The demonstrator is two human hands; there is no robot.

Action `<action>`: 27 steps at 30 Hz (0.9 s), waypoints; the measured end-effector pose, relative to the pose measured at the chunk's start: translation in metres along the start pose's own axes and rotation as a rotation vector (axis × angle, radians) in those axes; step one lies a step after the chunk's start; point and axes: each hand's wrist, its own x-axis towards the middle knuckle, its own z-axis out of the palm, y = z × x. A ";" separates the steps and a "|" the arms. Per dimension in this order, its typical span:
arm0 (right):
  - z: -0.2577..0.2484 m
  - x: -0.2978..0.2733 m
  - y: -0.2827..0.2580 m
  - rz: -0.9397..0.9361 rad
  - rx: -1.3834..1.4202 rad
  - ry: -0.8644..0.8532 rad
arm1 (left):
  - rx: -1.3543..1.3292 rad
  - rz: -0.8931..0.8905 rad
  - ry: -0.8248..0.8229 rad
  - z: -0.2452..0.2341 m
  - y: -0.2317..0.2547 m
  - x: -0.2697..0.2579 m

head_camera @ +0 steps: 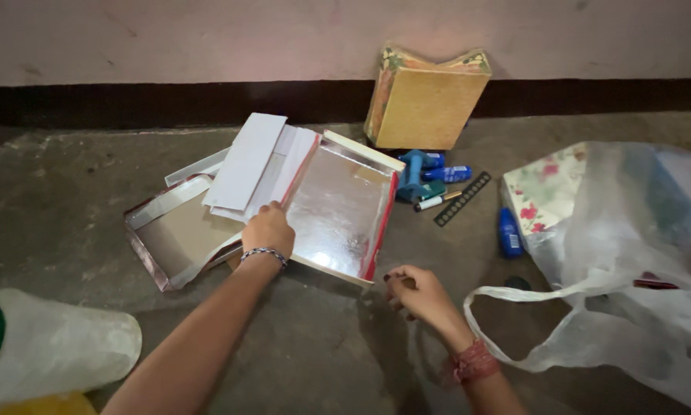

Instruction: The person sits on the floor and packs various cardboard boxes into a white plastic bag. They pick up boxes of different sizes and colors, fold them, and place them into the bag one by one. The workspace includes scattered boxes, a glue gun, and other small items on the floor.

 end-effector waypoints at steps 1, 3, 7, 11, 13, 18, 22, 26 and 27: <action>-0.002 0.001 0.004 0.014 0.017 0.004 | -0.024 -0.041 0.027 0.000 0.000 0.000; -0.003 0.001 0.013 -0.050 0.079 0.028 | -0.074 -0.123 0.080 -0.002 0.000 -0.002; -0.003 -0.016 0.010 -0.198 0.184 0.160 | -0.220 -0.182 0.244 -0.011 0.006 -0.021; -0.005 -0.051 -0.022 -0.043 0.231 0.242 | -0.321 -0.117 0.364 -0.037 0.018 -0.050; -0.010 -0.066 -0.034 -0.067 0.274 0.251 | -0.402 -0.047 0.440 -0.049 0.026 -0.068; -0.022 -0.091 -0.043 -0.163 0.303 0.468 | -0.694 0.071 0.550 -0.071 0.060 -0.092; -0.049 -0.112 -0.049 -0.481 0.305 0.720 | -0.997 0.093 0.370 -0.090 0.110 -0.103; -0.087 -0.152 -0.055 -0.665 0.483 0.820 | -1.197 0.219 0.251 -0.101 0.171 -0.123; -0.097 -0.162 -0.058 -0.697 0.489 0.830 | -1.264 0.254 0.223 -0.103 0.185 -0.128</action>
